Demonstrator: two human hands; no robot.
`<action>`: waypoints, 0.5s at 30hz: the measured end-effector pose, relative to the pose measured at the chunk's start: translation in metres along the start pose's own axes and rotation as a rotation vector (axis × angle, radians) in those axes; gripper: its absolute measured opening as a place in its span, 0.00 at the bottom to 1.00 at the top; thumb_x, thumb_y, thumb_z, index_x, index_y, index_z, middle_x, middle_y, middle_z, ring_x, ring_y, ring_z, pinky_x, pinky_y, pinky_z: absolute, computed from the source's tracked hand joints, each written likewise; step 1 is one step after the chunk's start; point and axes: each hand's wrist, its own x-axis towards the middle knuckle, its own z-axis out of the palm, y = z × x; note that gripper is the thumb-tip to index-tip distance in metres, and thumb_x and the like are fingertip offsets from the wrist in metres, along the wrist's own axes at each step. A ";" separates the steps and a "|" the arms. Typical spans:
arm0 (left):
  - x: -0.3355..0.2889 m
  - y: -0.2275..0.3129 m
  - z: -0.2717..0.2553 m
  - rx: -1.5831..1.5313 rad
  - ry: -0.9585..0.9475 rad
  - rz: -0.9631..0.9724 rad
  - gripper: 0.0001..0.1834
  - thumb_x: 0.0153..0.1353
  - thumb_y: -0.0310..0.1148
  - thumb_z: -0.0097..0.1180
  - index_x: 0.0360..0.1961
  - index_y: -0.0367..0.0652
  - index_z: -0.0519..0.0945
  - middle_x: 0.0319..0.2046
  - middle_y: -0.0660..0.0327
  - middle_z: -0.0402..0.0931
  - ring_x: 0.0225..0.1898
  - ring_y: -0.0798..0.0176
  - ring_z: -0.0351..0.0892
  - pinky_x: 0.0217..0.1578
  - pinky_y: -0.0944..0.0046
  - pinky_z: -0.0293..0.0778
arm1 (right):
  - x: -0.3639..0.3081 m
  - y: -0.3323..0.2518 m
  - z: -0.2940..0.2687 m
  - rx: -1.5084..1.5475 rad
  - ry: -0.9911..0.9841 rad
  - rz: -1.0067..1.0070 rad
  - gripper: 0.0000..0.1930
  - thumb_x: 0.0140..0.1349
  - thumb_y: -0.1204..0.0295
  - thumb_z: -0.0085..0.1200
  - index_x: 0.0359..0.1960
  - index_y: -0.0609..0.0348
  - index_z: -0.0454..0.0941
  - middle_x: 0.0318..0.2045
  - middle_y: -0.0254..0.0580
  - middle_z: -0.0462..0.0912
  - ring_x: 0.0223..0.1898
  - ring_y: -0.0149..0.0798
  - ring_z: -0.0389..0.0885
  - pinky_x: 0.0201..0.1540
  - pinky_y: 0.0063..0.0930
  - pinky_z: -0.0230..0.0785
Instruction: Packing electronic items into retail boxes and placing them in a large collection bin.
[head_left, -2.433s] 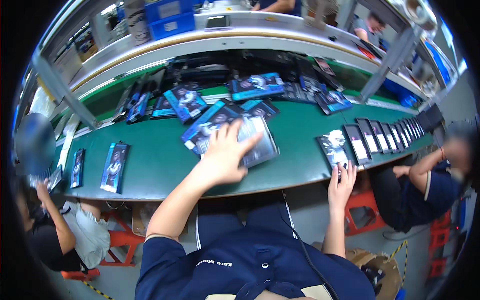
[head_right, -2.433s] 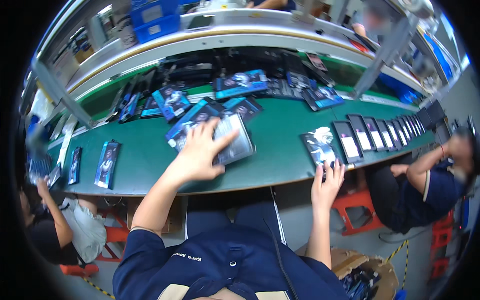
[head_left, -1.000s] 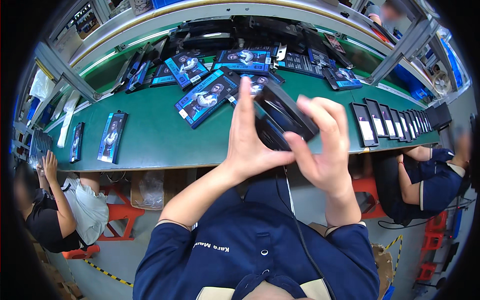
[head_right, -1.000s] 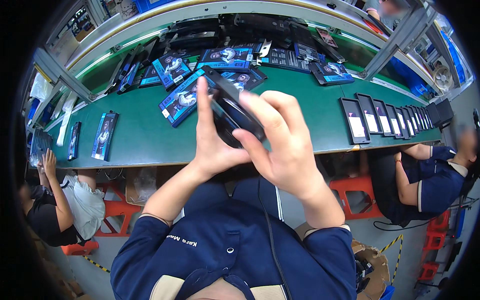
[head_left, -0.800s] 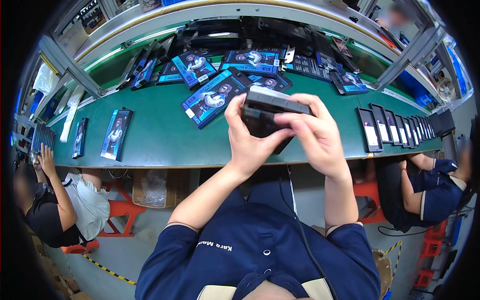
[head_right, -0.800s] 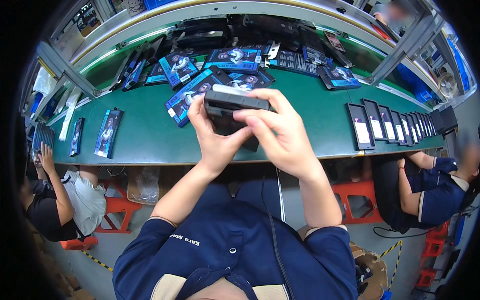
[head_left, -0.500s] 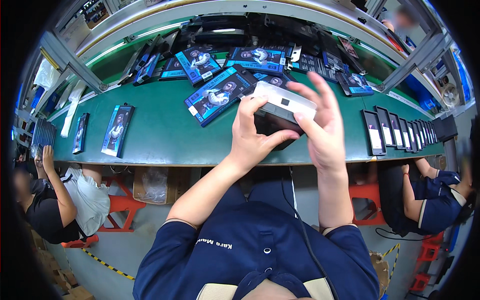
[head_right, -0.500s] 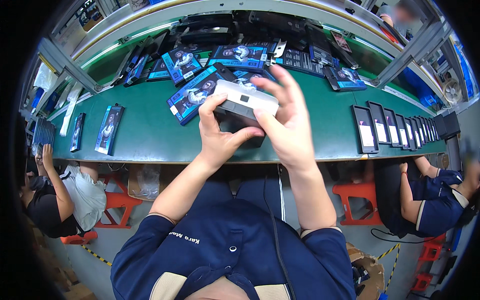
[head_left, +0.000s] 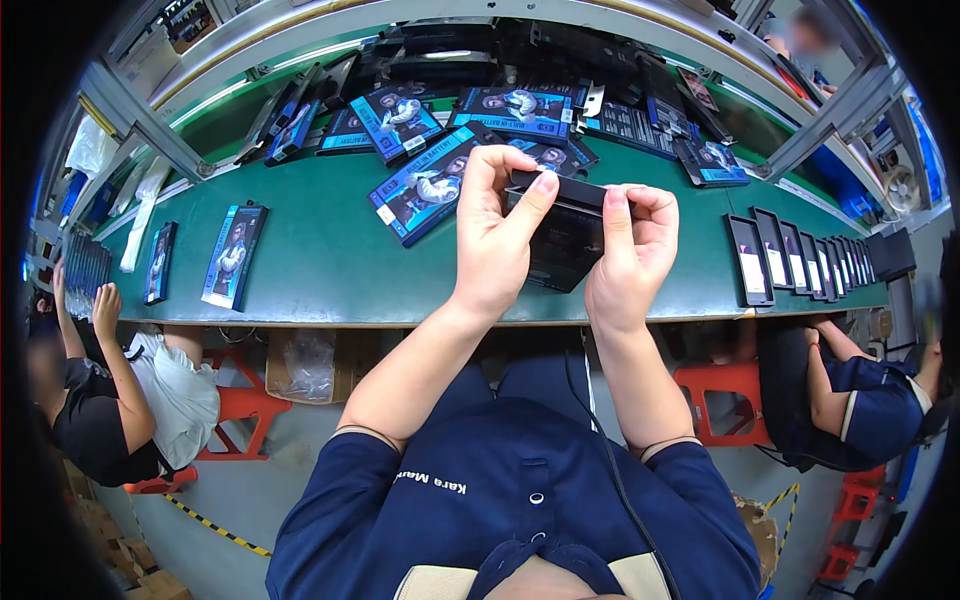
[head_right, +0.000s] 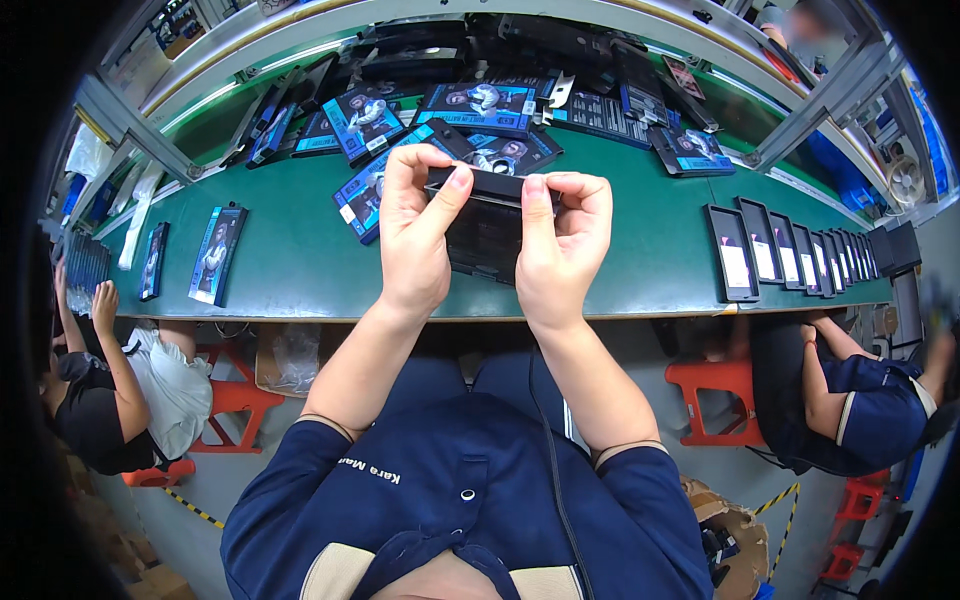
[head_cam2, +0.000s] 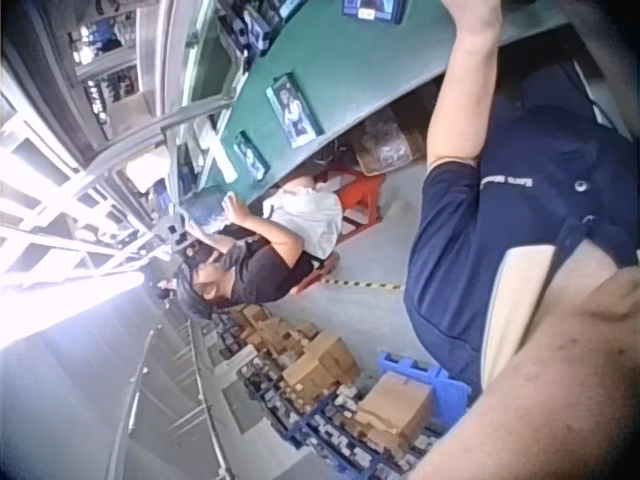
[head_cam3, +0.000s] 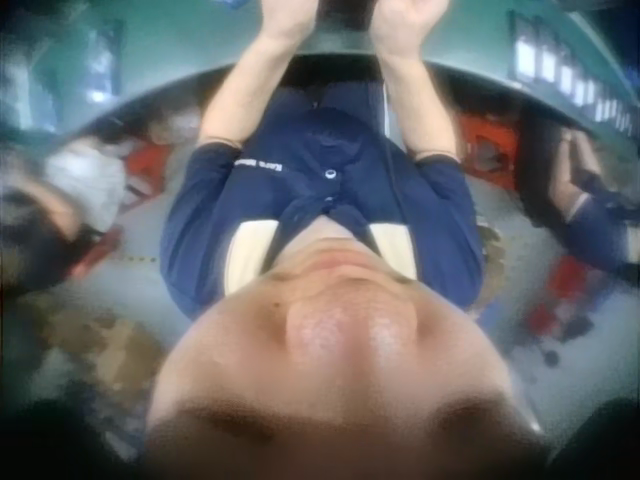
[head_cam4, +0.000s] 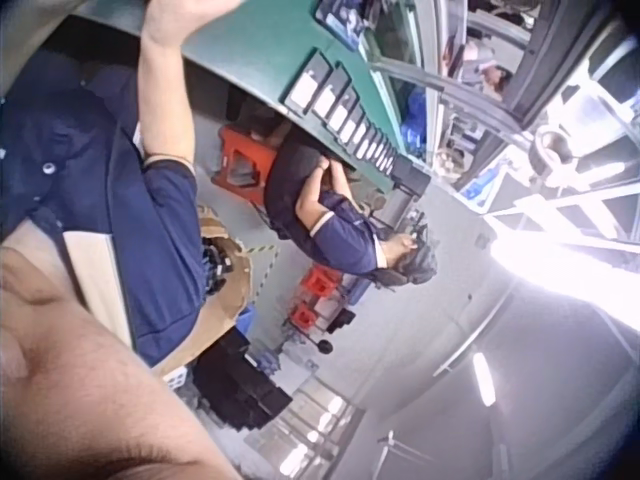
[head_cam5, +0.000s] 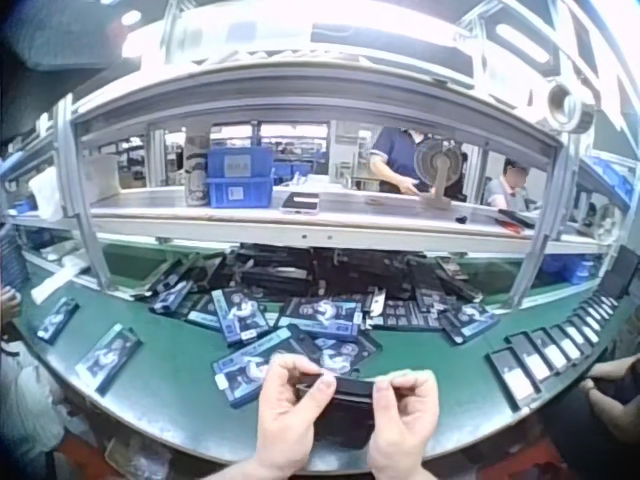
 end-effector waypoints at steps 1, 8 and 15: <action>0.001 -0.002 -0.001 -0.001 -0.001 0.001 0.10 0.61 0.20 0.56 0.40 0.40 0.69 0.42 0.58 0.74 0.42 0.71 0.73 0.46 0.70 0.68 | 0.001 0.003 0.000 -0.001 -0.034 -0.045 0.11 0.63 0.80 0.55 0.41 0.61 0.65 0.39 0.42 0.74 0.41 0.28 0.74 0.43 0.18 0.67; -0.009 -0.017 -0.043 0.015 -0.194 0.059 0.46 0.50 0.22 0.67 0.67 0.37 0.53 0.57 0.53 0.69 0.55 0.60 0.71 0.57 0.62 0.66 | -0.013 0.014 -0.002 0.101 -0.153 0.137 0.24 0.59 0.80 0.59 0.51 0.54 0.58 0.43 0.38 0.69 0.45 0.28 0.73 0.47 0.20 0.67; -0.042 0.028 -0.078 0.474 -0.389 -0.091 0.59 0.39 0.35 0.71 0.70 0.37 0.48 0.66 0.47 0.54 0.67 0.51 0.56 0.66 0.55 0.53 | -0.020 0.056 0.024 -0.723 -0.362 -0.413 0.25 0.61 0.73 0.56 0.60 0.62 0.66 0.56 0.52 0.67 0.58 0.50 0.66 0.61 0.39 0.58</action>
